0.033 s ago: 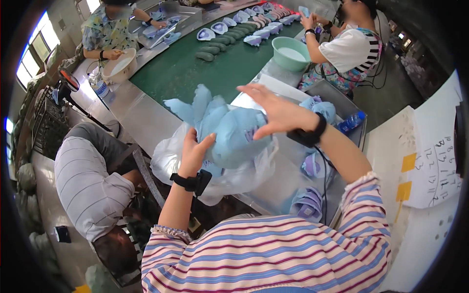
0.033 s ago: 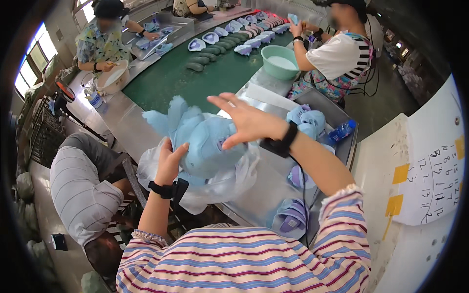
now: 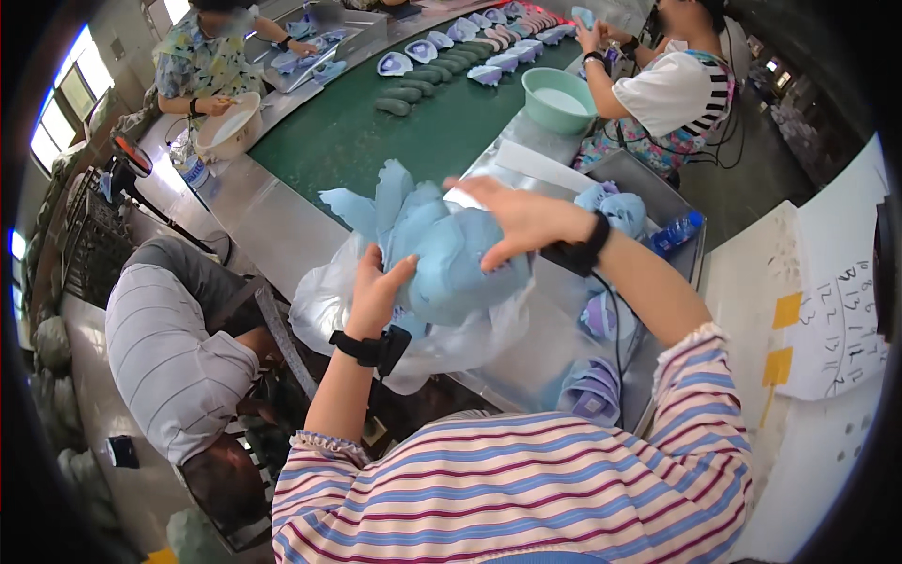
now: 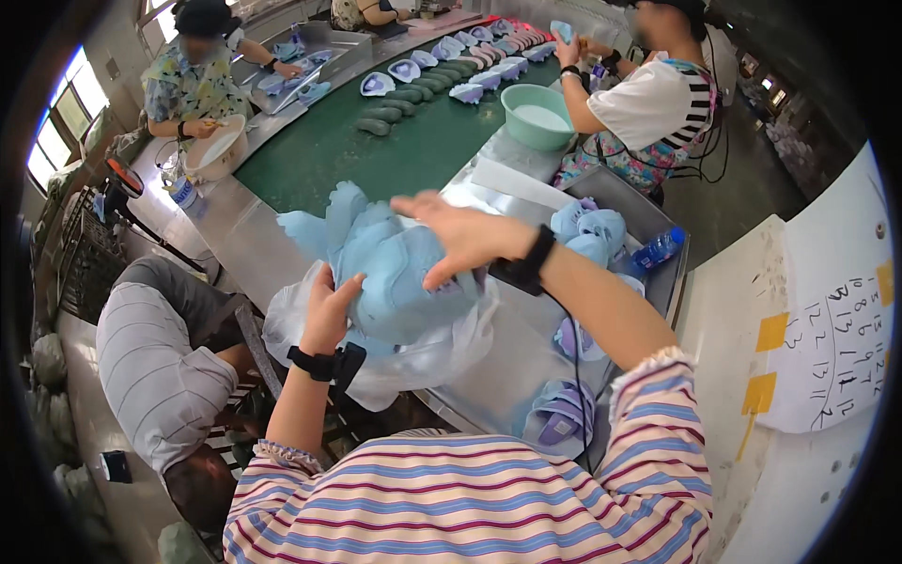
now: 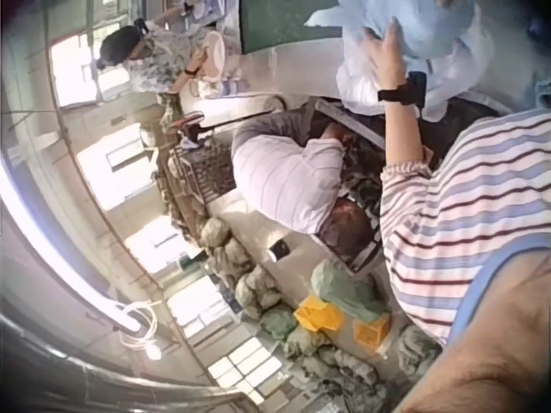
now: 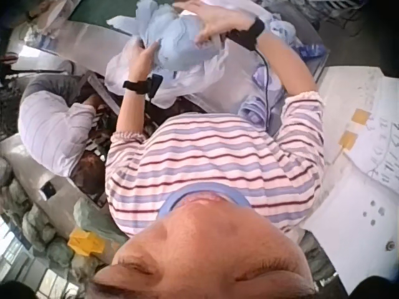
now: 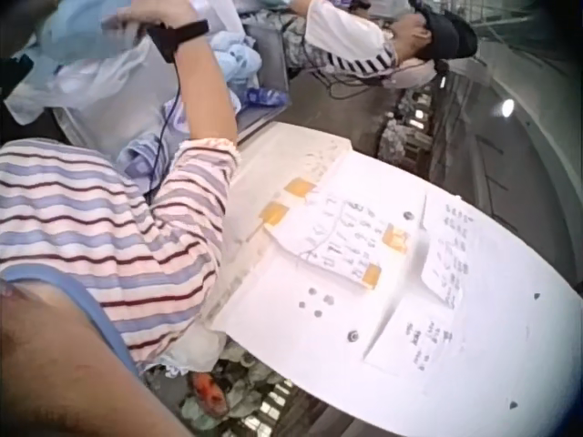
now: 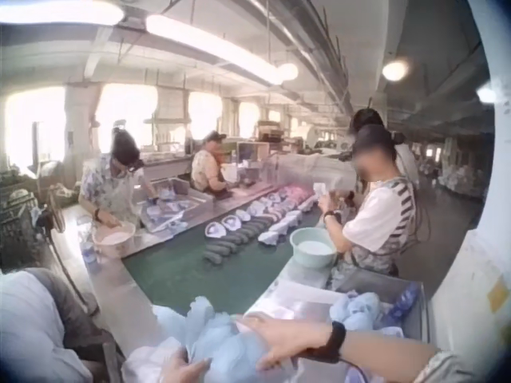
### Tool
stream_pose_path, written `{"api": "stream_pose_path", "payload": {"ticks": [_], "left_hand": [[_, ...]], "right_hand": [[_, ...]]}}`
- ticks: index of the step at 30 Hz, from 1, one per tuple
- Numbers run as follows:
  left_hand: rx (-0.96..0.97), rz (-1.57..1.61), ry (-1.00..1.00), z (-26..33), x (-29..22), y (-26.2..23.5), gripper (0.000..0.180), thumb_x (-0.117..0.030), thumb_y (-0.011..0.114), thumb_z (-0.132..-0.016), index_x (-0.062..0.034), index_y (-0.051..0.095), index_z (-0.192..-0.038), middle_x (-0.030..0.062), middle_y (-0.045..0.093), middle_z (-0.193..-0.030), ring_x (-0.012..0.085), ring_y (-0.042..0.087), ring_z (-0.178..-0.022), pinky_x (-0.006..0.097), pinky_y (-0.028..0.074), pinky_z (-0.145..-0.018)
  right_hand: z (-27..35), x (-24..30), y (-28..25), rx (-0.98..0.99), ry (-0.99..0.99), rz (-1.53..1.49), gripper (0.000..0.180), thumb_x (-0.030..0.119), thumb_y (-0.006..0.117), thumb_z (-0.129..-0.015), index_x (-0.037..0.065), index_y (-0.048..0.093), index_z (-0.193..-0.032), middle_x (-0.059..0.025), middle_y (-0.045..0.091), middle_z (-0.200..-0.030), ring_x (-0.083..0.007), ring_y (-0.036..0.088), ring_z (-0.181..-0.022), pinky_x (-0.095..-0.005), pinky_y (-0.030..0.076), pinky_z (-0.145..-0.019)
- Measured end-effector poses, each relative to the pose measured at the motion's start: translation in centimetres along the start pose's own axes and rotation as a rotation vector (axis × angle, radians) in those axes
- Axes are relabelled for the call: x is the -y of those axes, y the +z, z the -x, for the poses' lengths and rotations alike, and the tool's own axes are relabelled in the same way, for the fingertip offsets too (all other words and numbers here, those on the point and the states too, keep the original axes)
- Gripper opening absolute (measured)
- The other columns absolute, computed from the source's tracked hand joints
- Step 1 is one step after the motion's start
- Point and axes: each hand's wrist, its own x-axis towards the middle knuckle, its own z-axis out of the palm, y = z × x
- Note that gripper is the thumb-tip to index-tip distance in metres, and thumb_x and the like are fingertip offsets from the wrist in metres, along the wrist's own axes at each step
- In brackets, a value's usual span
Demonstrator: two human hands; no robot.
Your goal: The person packs light blue and purple slippers into a clear plastic bag at a factory workstation. They repeatedly pick up slippers from a pile on the table, fold them, and place them into the bag, occasionally adjusting the contents. Other workers are visible in the background performing similar tasks.
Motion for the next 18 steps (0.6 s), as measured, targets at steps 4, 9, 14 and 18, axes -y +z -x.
{"api": "stream_pose_path", "payload": {"ticks": [4,9,14,18], "left_hand": [[-0.012,0.168,-0.073,-1.0,1.7,-0.3,0.047,-0.011,0.063,-0.076,0.0038,0.042,-0.116,0.0135,0.054,-0.107,0.0200,0.055,-0.094,0.030,0.045,-0.081],[-0.153,0.289,-0.105,-1.2,4.0,-3.0,0.050,-0.010,0.058,-0.080,0.0025,0.036,-0.123,0.0143,0.051,-0.113,0.0218,0.054,-0.098,0.033,0.045,-0.085],[-0.237,0.434,0.065,-1.9,2.8,-4.3,0.049,-0.011,0.059,-0.080,0.0023,0.036,-0.122,0.0129,0.049,-0.117,0.0213,0.052,-0.102,0.033,0.043,-0.087],[-0.199,0.179,0.146,-3.2,2.3,-3.5,0.049,-0.011,0.060,-0.080,0.0033,0.038,-0.121,0.0135,0.051,-0.115,0.0207,0.052,-0.101,0.032,0.042,-0.088]], "right_hand": [[-1.4,-4.2,3.6,0.075,0.117,-0.468,0.088,0.019,0.077,-0.062,0.005,0.028,-0.133,-0.0159,0.048,-0.117,-0.0263,0.049,-0.107,-0.0339,0.040,-0.090],[0.6,-6.0,5.6,-0.330,0.422,-1.053,0.055,0.012,0.072,-0.070,-0.001,0.046,-0.117,-0.0101,0.058,-0.101,-0.0180,0.058,-0.091,-0.0319,0.048,-0.079],[5.5,-8.5,8.0,-0.643,0.459,-1.851,0.037,0.025,0.056,-0.085,0.002,0.049,-0.114,-0.0117,0.059,-0.104,-0.0228,0.059,-0.092,-0.0372,0.049,-0.080],[4.4,-6.4,7.8,-0.546,0.478,-1.678,0.035,0.019,0.062,-0.082,0.000,0.051,-0.109,-0.0086,0.059,-0.099,-0.0167,0.059,-0.087,-0.0305,0.049,-0.077]]}}
